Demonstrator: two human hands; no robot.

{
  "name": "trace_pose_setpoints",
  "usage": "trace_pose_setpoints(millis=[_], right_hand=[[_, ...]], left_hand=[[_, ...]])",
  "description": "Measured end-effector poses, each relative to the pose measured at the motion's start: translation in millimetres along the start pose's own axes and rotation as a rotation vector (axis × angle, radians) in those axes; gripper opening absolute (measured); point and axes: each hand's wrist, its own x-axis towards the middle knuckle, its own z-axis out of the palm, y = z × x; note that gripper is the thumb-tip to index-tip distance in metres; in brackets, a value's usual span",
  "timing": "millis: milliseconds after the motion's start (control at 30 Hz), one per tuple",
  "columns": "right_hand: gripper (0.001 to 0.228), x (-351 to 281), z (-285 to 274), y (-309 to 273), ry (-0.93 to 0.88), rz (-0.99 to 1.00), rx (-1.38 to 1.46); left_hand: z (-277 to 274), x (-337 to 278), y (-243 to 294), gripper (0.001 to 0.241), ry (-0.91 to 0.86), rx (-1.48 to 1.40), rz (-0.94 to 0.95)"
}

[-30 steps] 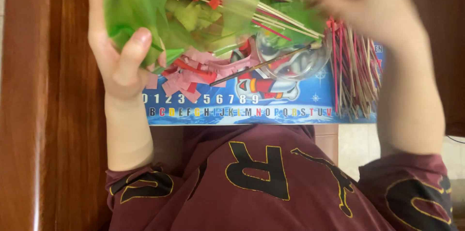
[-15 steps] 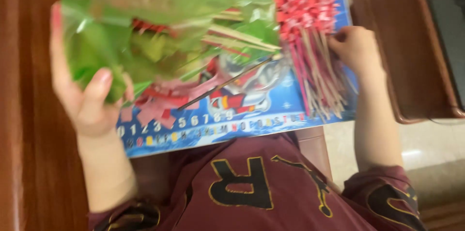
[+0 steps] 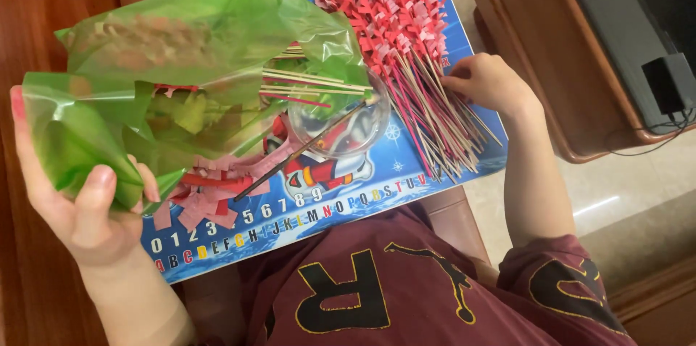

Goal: The person picks up wooden sticks adorned with red paper decorations from a pile and places them into a green plastic bag held in their other hand.

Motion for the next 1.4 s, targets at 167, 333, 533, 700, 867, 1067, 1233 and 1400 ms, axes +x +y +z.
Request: trace_pose_setpoints(millis=[167,333,533,700,867,1067,1233,1400], right_hand=[[0.028,-11.7,-4.1,-4.5,0.023,-0.025,0.135],[0.023,-28.6,-10.1,-17.0,0.095,-0.035,0.375],[0.018,-19.7,-1.8,3.1,0.167,-0.054,0.512],[0.016,-22.5,-0.2,7.5,0.171,-0.046,0.634],[0.014,-28.7,-5.0,2.0,0.216,-0.013,0.623],[0.014,-31.2,-2.7,6.2,0.261,-0.038,0.583],[0.014,-27.2,3.2,14.9,0.270,-0.096,0.554],[0.014,-29.2,4.1,8.7,0.275,-0.077,0.543]], left_hand=[[0.4,0.7,-0.3,0.085,-0.001,-0.007,0.004],[-1.6,0.1,-0.7,0.085,-0.001,0.006,0.002],[-1.4,1.3,-1.1,0.084,-0.004,-0.012,-0.001],[-0.5,1.4,-0.2,0.082,-0.004,-0.010,0.001],[-0.6,2.4,0.1,0.085,-0.004,-0.016,0.002],[-1.3,0.9,0.1,0.085,-0.003,-0.009,-0.005],[-1.3,1.3,0.9,0.085,-0.007,-0.013,-0.006],[-1.8,0.8,1.5,0.083,-0.010,-0.007,-0.002]])
